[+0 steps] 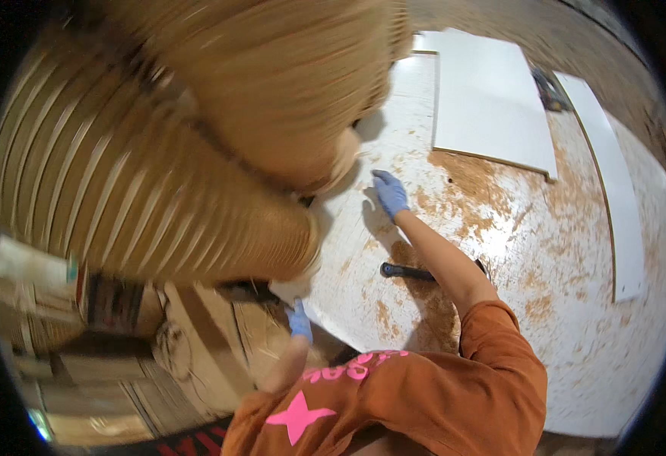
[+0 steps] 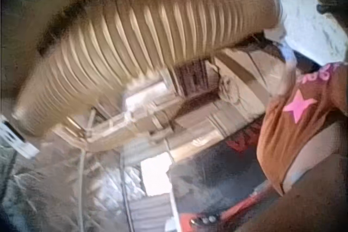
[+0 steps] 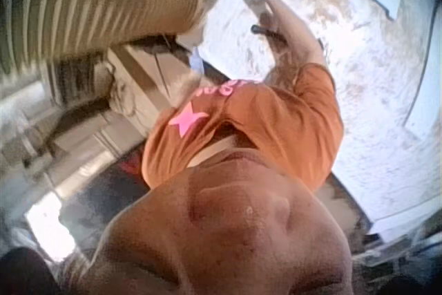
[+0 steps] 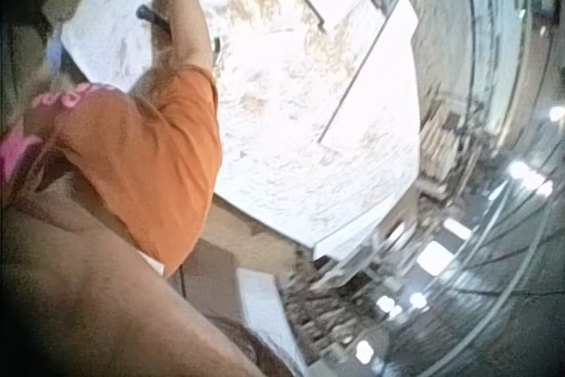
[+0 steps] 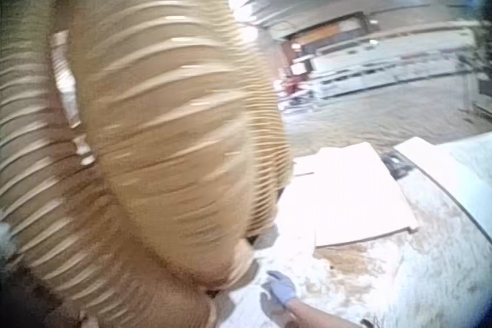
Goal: The person operates a CNC machine control panel, then removes white rectangular panels from the machine bed. They use a hammer to tap along the edges of the panels and reposition them on the work surface. The person continues to handle and align the panels with both hands.
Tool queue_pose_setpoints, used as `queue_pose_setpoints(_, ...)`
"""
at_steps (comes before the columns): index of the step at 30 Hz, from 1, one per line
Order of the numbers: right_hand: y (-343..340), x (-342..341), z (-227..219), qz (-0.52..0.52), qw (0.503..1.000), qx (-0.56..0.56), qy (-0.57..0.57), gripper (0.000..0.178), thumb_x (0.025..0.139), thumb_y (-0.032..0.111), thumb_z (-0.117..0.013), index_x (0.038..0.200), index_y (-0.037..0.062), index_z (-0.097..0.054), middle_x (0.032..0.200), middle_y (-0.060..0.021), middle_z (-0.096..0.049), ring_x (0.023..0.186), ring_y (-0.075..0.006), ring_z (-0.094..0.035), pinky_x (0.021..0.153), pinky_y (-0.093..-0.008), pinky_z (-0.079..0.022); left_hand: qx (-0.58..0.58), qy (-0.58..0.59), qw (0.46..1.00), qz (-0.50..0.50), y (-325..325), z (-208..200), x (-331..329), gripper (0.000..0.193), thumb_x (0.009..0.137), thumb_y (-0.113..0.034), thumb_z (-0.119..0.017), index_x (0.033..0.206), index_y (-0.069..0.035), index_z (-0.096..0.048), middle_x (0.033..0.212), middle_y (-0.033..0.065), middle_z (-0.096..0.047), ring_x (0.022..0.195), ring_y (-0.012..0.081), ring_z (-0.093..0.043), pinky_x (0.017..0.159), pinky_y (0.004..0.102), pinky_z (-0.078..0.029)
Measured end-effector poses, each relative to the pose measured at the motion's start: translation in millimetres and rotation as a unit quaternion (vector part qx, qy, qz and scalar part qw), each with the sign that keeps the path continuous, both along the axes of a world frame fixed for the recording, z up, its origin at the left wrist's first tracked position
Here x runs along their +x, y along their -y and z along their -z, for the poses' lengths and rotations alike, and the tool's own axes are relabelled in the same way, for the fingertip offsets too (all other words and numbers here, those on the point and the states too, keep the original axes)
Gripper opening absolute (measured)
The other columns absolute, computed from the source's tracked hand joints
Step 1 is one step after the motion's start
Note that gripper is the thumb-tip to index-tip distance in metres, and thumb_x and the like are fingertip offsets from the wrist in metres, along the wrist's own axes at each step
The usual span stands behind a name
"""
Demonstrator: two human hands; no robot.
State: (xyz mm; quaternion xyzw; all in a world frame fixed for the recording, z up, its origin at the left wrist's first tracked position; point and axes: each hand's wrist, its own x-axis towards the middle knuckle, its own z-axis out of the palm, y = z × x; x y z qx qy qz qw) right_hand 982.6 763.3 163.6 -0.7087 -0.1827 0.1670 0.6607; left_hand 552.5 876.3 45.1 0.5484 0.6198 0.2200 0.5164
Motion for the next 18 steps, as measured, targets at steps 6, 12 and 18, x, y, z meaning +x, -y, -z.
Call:
queue_pose_setpoints(6,44.0,-65.1,11.6,-0.034,0.993,0.11,-0.026,0.029,0.093,0.017,-0.055,0.115,0.0006,-0.064,0.107,-0.0083,-0.067,0.1,-0.016,-0.06,0.089,-0.0302,-0.046,-0.002,-0.014,0.999,-0.036,33.9,-67.6,26.4,0.084,0.091,-0.056,-0.05,0.152,-0.009,-0.016,0.153,0.0194,-0.027,0.137,0.0383,-0.032,0.113,0.0443,-0.026)
queue_pose_setpoints(12,48.7,-135.4,5.8,-0.188,0.976,0.055,-0.092,0.028,0.093,0.023,-0.058,0.117,0.0091,-0.064,0.11,-0.0041,-0.068,0.095,-0.015,-0.059,0.081,-0.0303,-0.046,0.107,-0.064,0.988,-0.092,4.8,-95.9,0.6,0.085,0.088,-0.052,-0.057,0.15,-0.006,-0.02,0.151,0.02,-0.031,0.136,0.0371,-0.035,0.112,0.0414,-0.029)
queue_pose_setpoints(18,38.9,-185.0,15.2,-0.315,0.942,-0.016,-0.11,0.032,0.093,0.027,-0.058,0.12,0.0103,-0.063,0.114,-0.0043,-0.066,0.093,-0.0156,-0.059,0.082,-0.031,-0.046,0.285,-0.123,0.95,-0.033,-74.0,-99.1,-4.4,0.07,0.086,-0.043,-0.063,0.144,-0.012,-0.038,0.149,0.021,-0.033,0.137,0.0366,-0.032,0.112,0.0423,-0.031)
